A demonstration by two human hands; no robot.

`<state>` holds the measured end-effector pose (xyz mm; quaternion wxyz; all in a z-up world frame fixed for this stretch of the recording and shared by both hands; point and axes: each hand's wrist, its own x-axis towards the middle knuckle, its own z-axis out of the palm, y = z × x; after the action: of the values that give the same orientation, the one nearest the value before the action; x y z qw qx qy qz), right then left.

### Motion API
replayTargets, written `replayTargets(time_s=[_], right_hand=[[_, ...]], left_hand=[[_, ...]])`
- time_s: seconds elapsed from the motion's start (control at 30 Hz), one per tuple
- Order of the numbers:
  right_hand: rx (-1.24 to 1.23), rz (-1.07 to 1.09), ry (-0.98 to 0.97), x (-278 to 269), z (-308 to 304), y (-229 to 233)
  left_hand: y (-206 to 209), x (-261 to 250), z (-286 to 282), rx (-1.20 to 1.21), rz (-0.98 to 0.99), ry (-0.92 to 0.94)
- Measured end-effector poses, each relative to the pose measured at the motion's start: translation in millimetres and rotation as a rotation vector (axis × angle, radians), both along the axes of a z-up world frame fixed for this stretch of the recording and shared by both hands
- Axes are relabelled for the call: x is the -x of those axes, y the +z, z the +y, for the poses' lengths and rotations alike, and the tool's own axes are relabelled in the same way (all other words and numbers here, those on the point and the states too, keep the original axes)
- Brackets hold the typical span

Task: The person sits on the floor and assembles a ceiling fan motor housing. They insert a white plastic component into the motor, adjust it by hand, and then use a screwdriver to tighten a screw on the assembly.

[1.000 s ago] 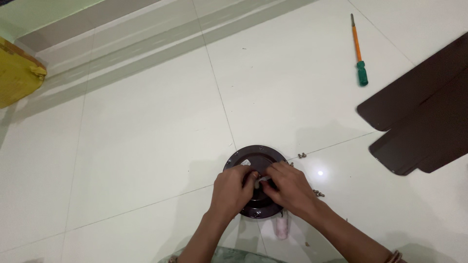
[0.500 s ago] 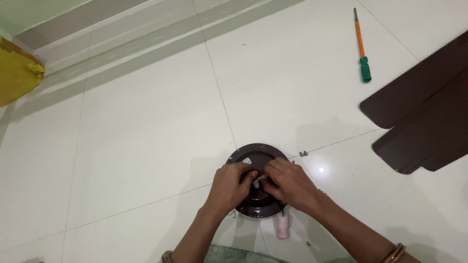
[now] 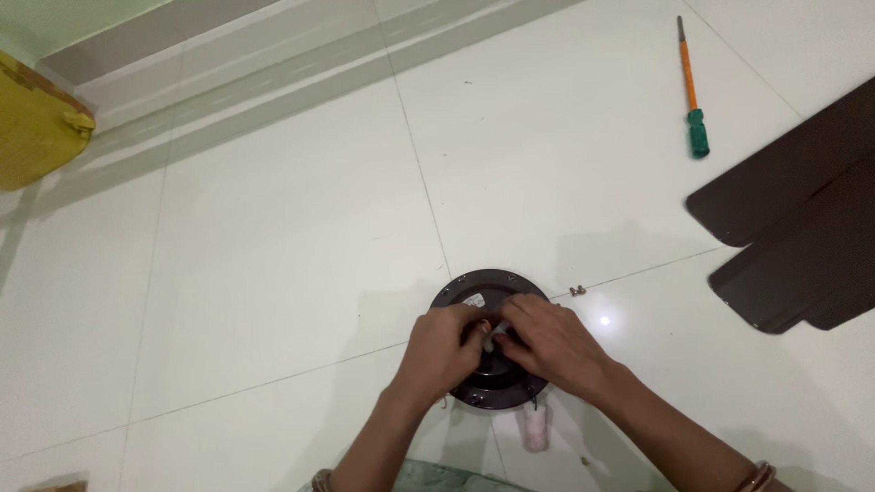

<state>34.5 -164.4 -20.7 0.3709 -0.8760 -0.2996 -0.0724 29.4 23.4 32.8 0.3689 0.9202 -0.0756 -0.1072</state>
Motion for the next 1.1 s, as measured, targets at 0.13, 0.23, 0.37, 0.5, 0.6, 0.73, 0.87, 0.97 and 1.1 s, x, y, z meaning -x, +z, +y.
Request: replayTargets(time_s=[0.13, 0.23, 0.37, 0.5, 0.6, 0.73, 0.87, 0.97, 1.1], right_hand=[[0.039, 0.107, -0.004, -1.8, -1.4, 3.8], [0.025, 0.185, 0.007, -6.9, -0.7, 9.2], [-0.064, 0.268, 0.046, -11.3, -3.0, 14.4], [-0.012, 0.261, 0.035, -13.3, -3.5, 16.7], [0.000, 0.229, 0.032, -10.4, -5.4, 16.4], [0.022, 0.218, 0.030, -10.3, -3.8, 15.3], [0.031, 0.263, -0.028, -8.5, -0.3, 15.8], [0.026, 0.240, -0.045, -8.8, 0.4, 16.4], [0.050, 0.233, -0.022, -10.3, -1.1, 19.6]], left_hand=[[-8.4, 8.0, -7.6, -0.017, -0.125, 0.036], [-15.7, 15.9, -15.5, -0.030, -0.208, 0.106], [-23.6, 24.0, -26.2, -0.033, -0.257, 0.178], [-21.7, 23.5, -29.7, -0.027, -0.155, 0.248], [-15.2, 19.8, -24.2, 0.040, -0.227, 0.186], [-7.4, 8.9, -12.8, 0.029, -0.054, 0.168], [-5.1, -7.6, -3.4, -0.024, -0.001, 0.067], [-8.4, -13.1, 0.9, -0.035, -0.027, -0.009], [-12.7, -13.9, 2.6, -0.042, -0.019, -0.042]])
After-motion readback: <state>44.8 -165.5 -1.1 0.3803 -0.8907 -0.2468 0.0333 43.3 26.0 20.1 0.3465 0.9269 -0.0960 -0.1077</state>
